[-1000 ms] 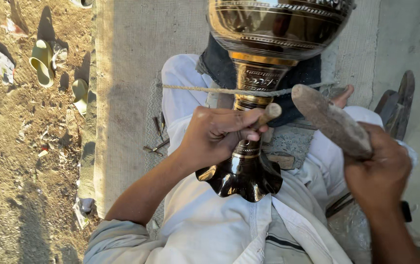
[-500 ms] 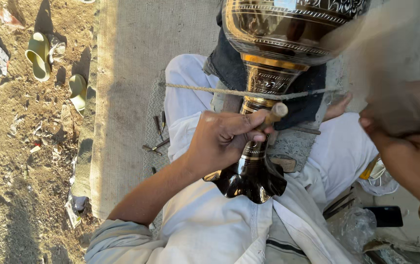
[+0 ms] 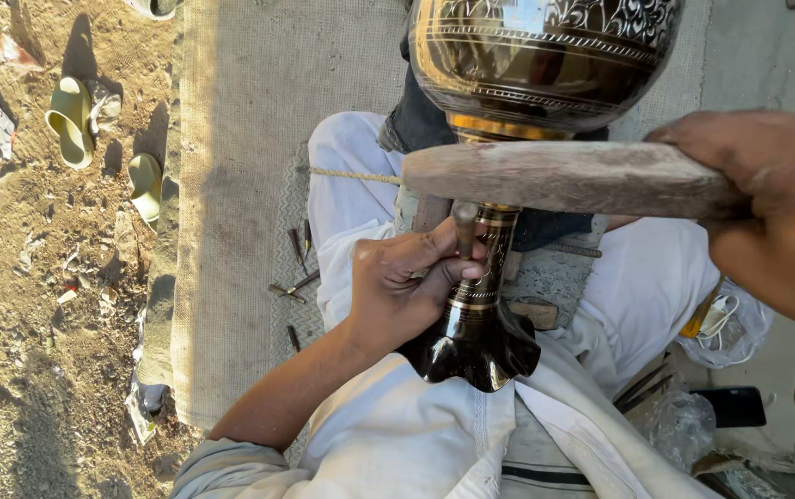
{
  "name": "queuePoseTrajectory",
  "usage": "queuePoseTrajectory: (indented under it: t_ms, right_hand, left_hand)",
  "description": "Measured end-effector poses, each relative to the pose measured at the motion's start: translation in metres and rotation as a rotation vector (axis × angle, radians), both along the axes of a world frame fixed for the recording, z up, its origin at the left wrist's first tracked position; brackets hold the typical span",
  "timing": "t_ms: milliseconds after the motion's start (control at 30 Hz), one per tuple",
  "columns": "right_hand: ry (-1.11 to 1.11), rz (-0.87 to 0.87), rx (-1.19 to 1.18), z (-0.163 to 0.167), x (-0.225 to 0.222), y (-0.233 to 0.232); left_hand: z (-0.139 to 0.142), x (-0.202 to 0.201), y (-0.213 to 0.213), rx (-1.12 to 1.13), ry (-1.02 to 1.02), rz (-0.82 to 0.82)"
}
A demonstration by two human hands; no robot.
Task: The person sits on a mat and engraves a decorative pattern onto the neck of a brass vessel using a chisel and hammer. They hold the chisel with one hand and strike it with a wooden mallet, gradually adding fine lines to the metal surface.
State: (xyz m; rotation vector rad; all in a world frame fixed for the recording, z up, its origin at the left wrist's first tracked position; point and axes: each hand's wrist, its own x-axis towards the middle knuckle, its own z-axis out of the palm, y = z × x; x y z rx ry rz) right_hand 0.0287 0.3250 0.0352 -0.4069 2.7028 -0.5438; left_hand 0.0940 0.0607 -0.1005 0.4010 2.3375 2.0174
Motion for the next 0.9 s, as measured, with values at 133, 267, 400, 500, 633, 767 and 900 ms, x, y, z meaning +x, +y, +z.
queuePoseTrajectory:
  t_ms: [133,267,400,500,633,767,900]
  right_hand:
    - [-0.039,-0.023,0.108,-0.008,-0.001,0.016]
    - [0.017,0.02,-0.096,-0.014,-0.001,0.021]
    - [0.029,-0.019,0.191,-0.014,0.007,0.028]
    - [0.208,-0.085,-0.326,-0.03,0.021,0.036]
    - [0.15,-0.219,-0.015,-0.047,0.052,0.059]
    - [0.196,-0.575,-0.45,-0.083,0.09,0.056]
    - [0.477,-0.474,-0.374,-0.101,0.117,0.053]
  left_hand:
    - [0.002,0.0,-0.001,0.068,-0.015,0.027]
    - [0.0,-0.002,0.0,0.089,-0.003,-0.018]
    - [0.0,-0.009,0.001,0.158,0.08,-0.134]
    - [0.005,-0.02,-0.002,0.077,0.065,-0.22]
    - [0.014,-0.035,-0.007,-0.016,0.077,-0.396]
    - [0.019,-0.05,-0.007,-0.044,0.137,-0.558]
    - [0.02,-0.065,-0.007,-0.127,0.224,-0.714]
